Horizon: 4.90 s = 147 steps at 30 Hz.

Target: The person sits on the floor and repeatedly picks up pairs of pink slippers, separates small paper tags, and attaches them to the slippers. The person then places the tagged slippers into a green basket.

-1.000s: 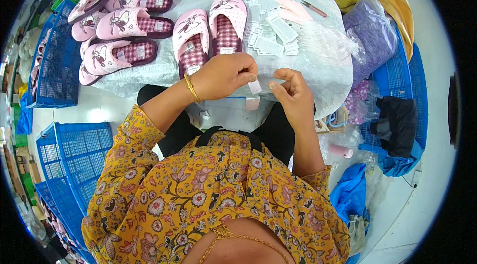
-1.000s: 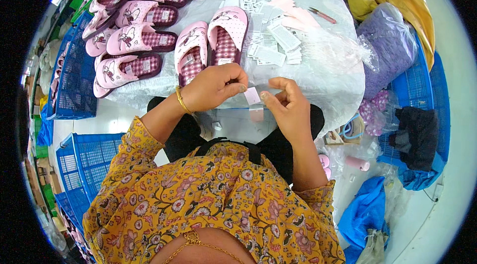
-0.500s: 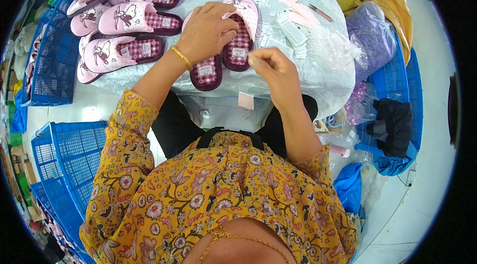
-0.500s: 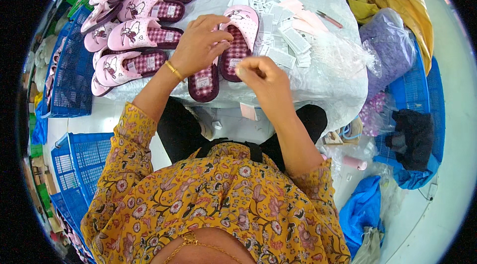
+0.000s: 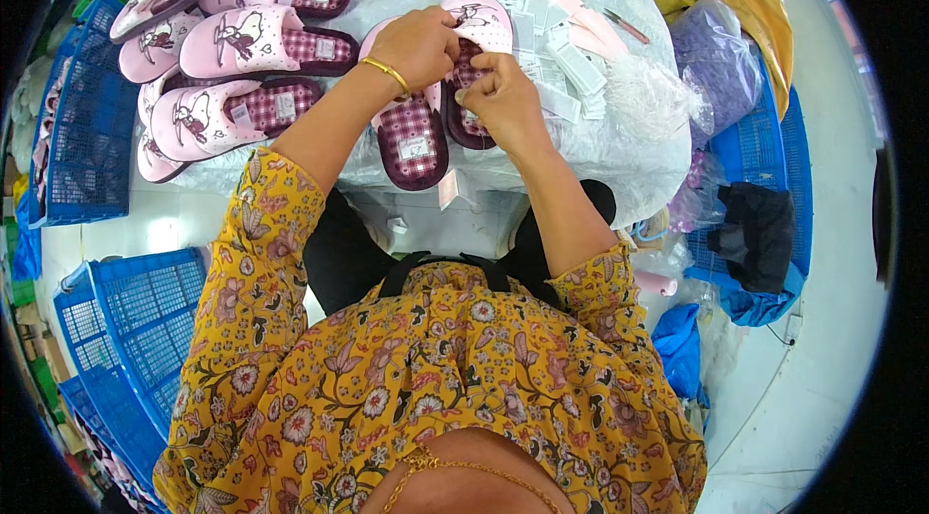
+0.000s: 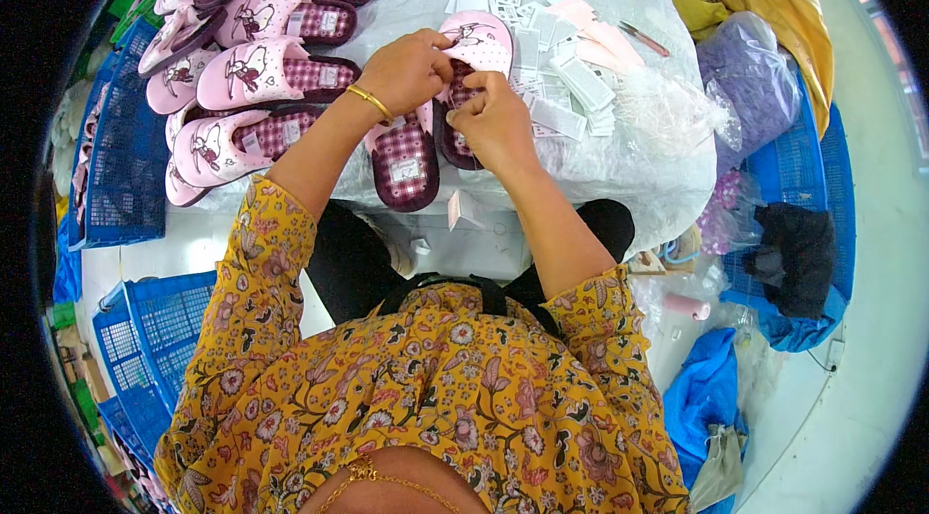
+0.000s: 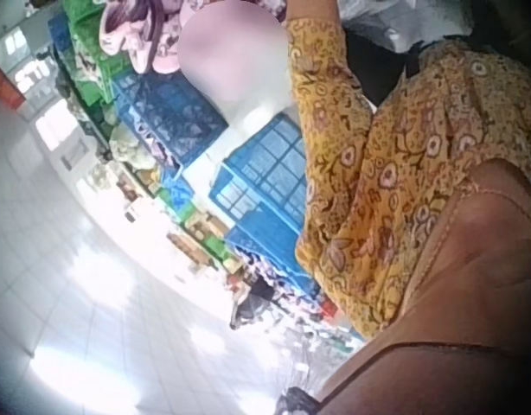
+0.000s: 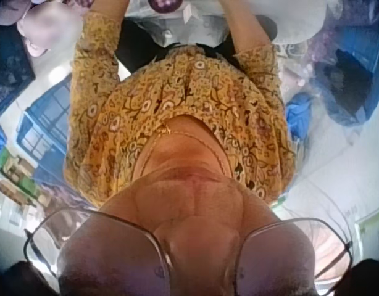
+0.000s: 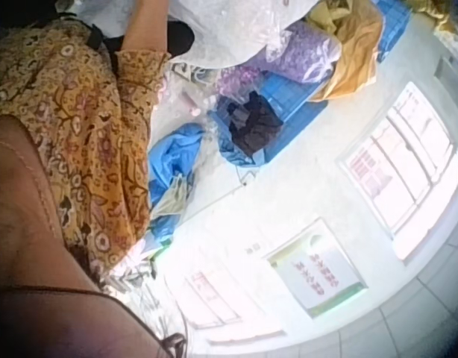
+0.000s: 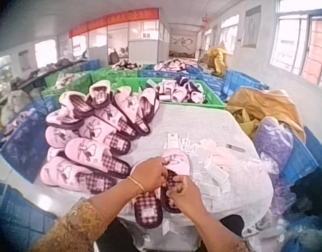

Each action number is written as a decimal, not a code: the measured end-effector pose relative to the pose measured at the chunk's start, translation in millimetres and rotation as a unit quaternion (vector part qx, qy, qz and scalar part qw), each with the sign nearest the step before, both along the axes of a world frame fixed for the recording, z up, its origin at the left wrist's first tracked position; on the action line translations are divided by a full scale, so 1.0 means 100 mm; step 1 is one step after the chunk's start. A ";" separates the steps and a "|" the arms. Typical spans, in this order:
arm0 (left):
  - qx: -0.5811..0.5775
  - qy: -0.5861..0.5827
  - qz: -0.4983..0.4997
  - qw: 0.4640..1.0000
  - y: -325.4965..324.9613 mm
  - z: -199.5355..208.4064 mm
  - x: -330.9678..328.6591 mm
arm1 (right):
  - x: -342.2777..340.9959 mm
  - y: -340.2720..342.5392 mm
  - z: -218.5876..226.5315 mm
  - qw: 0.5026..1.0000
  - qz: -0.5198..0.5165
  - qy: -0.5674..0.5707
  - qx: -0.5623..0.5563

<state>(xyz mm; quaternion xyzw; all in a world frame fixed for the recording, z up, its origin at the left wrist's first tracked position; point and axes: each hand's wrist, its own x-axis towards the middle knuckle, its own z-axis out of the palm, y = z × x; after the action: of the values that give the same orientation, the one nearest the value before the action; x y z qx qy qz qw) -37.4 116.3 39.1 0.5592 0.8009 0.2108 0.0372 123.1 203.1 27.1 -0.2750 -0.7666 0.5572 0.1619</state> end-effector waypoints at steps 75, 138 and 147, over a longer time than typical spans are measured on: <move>0.111 -0.014 -0.057 0.992 -0.71 -0.25 0.09 | 0.00 -0.45 0.24 0.978 0.058 -0.083 0.184; 0.176 -0.073 -0.055 0.980 -0.66 -0.45 0.02 | -0.23 -0.49 0.09 0.944 -0.002 -0.155 0.290; 0.127 0.016 -0.045 0.991 -0.60 -0.32 0.05 | -0.20 -0.55 0.11 0.937 -0.027 -0.143 0.317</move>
<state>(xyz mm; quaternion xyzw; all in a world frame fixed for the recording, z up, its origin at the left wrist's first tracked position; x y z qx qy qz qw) -32.1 56.7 6.9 0.5981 0.7421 0.3003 -0.0371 103.1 147.8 37.7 -0.3071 -0.9108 0.2351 0.1442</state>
